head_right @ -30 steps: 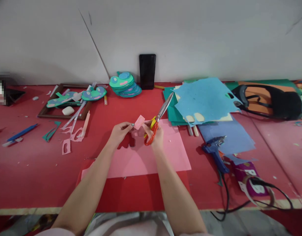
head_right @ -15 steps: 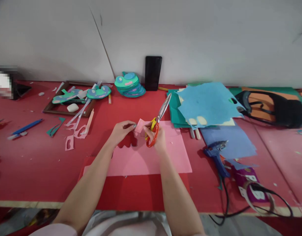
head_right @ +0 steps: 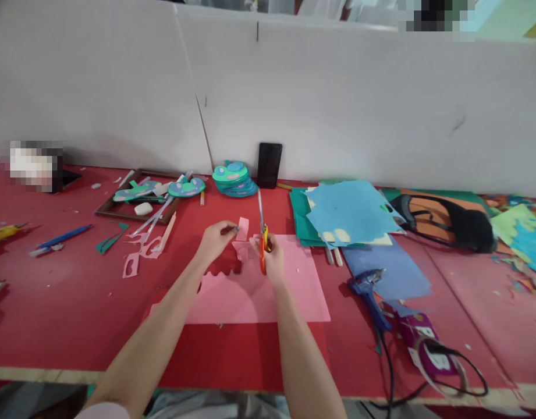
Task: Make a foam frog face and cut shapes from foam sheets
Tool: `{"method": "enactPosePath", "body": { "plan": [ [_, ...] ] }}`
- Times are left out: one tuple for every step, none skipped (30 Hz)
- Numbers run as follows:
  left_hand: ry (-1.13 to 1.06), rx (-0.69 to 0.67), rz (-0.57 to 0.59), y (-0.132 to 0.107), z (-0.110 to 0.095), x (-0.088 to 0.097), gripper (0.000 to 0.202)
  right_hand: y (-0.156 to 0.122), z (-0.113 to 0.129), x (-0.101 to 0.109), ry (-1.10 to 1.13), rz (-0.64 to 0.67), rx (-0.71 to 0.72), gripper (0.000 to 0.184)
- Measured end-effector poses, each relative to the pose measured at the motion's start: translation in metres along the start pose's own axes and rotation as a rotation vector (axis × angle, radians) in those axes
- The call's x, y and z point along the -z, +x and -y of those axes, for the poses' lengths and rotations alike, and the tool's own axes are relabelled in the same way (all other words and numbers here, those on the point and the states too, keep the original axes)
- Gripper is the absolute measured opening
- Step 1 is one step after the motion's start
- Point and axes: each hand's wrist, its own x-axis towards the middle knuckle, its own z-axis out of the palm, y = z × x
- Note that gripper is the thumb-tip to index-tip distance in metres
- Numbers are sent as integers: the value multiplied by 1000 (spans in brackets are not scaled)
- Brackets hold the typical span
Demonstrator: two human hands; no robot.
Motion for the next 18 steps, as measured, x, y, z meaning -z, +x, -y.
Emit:
{"method": "enactPosePath", "body": {
  "plan": [
    [1, -16, -37, 5, -8, 4, 11, -2, 1, -1, 5, 4, 13, 26],
    [1, -45, -105, 10, -16, 8, 11, -3, 0, -1, 14, 15, 17, 26],
    [-4, -79, -156, 15, -25, 12, 11, -4, -1, -1, 26, 39, 15, 26],
    [-26, -108, -188, 18, -33, 15, 13, -6, -2, -1, 35, 64, 12, 27],
    [-62, -129, -203, 20, -40, 18, 14, -6, -4, -1, 42, 94, 13, 28],
    [-106, -138, -211, 21, -45, 19, 14, -7, -6, -1, 44, 123, 21, 28],
    [-149, -139, -204, 21, -48, 19, 14, -7, -8, -1, 40, 152, 38, 29],
    [-181, -130, -181, 20, -49, 19, 14, -7, -9, -1, 36, 176, 59, 29],
    [-195, -124, -146, 20, -49, 18, 14, -7, -10, -1, 35, 194, 78, 28],
    [-202, -115, -117, 19, -47, 18, 15, -7, -11, -3, 37, 203, 89, 29],
    [-203, -111, -93, 19, -45, 18, 15, -7, -12, -4, 44, 204, 91, 29],
    [-203, -114, -79, 20, -42, 18, 14, -6, -12, -6, 56, 193, 88, 30],
    [-211, -113, -73, 22, -40, 20, 14, -6, -13, -8, 69, 177, 81, 30],
    [-226, -109, -71, 24, -38, 22, 14, -5, -13, -9, 80, 157, 75, 29],
    [-249, -101, -75, 27, -36, 25, 14, -4, -14, -11, 89, 139, 71, 28],
    [-273, -87, -81, 29, -35, 29, 14, -3, -15, -13, 94, 128, 73, 28],
    [-292, -71, -84, 32, -33, 32, 15, -2, -15, -14, 90, 128, 81, 28],
    [-306, -55, -83, 34, -32, 35, 16, 0, -15, -15, 75, 134, 94, 28]
  ]
}}
